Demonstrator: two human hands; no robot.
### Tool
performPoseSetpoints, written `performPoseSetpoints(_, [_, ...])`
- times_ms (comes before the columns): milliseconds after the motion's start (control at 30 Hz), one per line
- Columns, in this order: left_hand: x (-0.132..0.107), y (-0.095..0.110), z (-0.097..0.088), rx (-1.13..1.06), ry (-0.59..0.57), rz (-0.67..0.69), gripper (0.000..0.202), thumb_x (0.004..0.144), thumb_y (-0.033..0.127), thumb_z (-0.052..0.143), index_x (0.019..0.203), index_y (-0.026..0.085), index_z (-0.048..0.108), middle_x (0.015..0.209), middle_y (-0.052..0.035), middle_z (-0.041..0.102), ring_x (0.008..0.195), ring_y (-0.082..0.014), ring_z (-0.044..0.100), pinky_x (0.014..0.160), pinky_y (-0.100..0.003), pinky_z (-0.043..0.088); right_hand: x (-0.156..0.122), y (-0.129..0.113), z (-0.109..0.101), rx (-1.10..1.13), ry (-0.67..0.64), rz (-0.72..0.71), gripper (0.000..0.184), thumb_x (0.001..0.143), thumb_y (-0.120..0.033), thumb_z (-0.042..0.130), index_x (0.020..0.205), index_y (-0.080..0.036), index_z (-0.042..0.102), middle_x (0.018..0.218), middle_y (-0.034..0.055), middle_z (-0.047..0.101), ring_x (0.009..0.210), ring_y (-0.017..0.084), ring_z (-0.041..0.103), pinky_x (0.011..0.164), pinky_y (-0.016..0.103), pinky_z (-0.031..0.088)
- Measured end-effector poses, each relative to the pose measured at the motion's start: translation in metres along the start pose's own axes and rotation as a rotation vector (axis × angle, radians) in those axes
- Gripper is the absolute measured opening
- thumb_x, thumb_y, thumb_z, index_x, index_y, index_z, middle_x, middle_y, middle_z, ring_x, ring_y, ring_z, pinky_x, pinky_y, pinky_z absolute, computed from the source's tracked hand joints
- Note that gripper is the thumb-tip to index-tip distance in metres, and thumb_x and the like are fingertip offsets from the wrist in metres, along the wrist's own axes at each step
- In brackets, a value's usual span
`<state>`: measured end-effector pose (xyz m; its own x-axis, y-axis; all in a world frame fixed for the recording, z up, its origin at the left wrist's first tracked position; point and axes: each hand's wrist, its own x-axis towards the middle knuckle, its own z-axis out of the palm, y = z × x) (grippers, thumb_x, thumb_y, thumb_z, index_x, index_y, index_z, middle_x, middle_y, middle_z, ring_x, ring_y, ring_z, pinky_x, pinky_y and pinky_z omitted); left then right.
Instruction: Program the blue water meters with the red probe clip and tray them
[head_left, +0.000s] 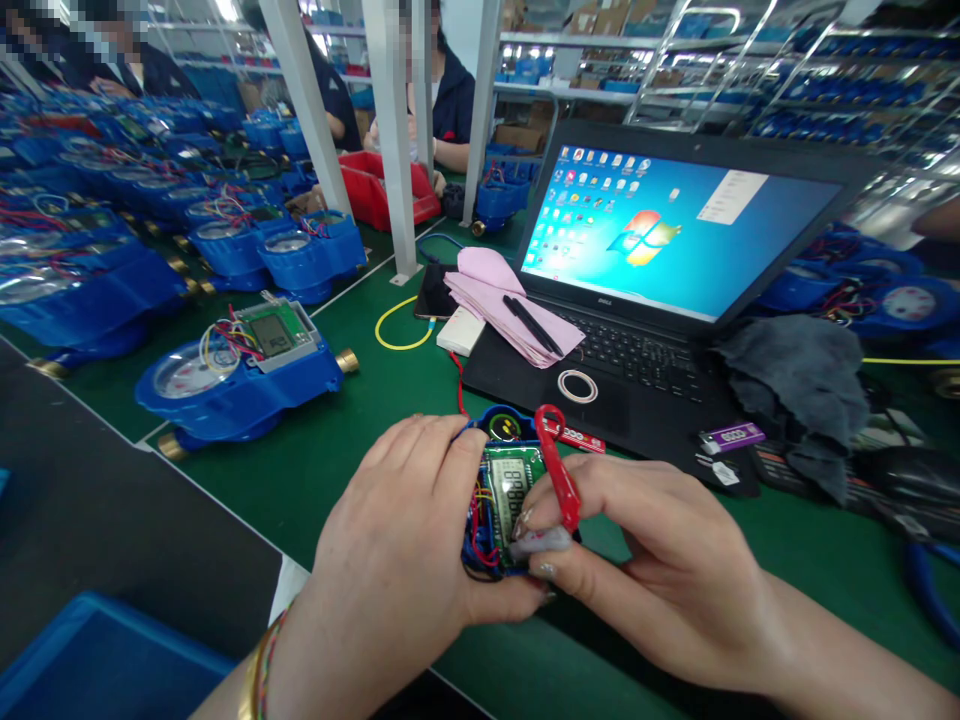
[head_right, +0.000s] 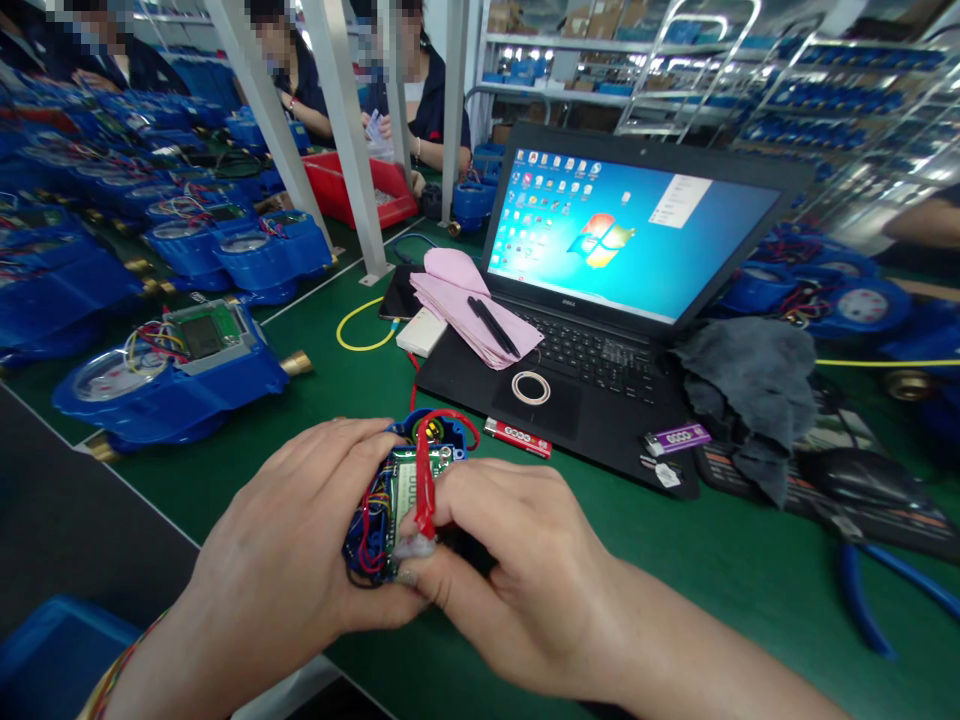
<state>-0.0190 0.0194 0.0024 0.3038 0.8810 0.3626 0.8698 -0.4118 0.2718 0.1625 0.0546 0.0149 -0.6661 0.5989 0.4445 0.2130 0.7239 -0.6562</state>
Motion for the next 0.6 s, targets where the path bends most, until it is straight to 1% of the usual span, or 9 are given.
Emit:
performPoseSetpoints(300, [-0.0003,-0.0006,-0.0006,-0.015,-0.046,0.006,0.073,0.054,0.053,0.074,0.109,0.008,0.055,0.112,-0.0169,0.059,0.104,-0.0332,0.054,0.092,-0.052,0.045,-0.0029,-0.0023,0.0016,-0.003,-0.038,-0.023,0.002,0.089,-0.017,0.054,0.088,-0.018,0.056,0.073,0.0028,0.063,0.067,0.016,0.061,0.062,0.027,0.049])
performPoseSetpoints(433, [-0.0006,-0.0004,-0.0016,-0.029,-0.043,-0.007,0.076,0.049,0.051,0.079,0.108,0.01,0.055,0.113,-0.0165,0.059,0.104,-0.0335,0.054,0.092,-0.053,0.045,-0.0016,-0.0054,0.0028,0.002,-0.035,-0.03,0.005,0.088,-0.014,0.054,0.09,-0.018,0.054,0.073,0.0028,0.063,0.066,0.015,0.061,0.061,0.026,0.048])
performPoseSetpoints(600, [0.0,0.0003,-0.0026,-0.055,-0.038,-0.015,0.071,0.047,0.049,0.079,0.103,0.01,0.058,0.109,-0.0167,0.061,0.101,-0.0344,0.056,0.09,-0.055,0.046,0.001,-0.0073,0.0037,0.011,-0.037,-0.048,0.007,0.087,-0.01,0.053,0.089,-0.017,0.053,0.072,0.003,0.062,0.066,0.015,0.058,0.061,0.026,0.047])
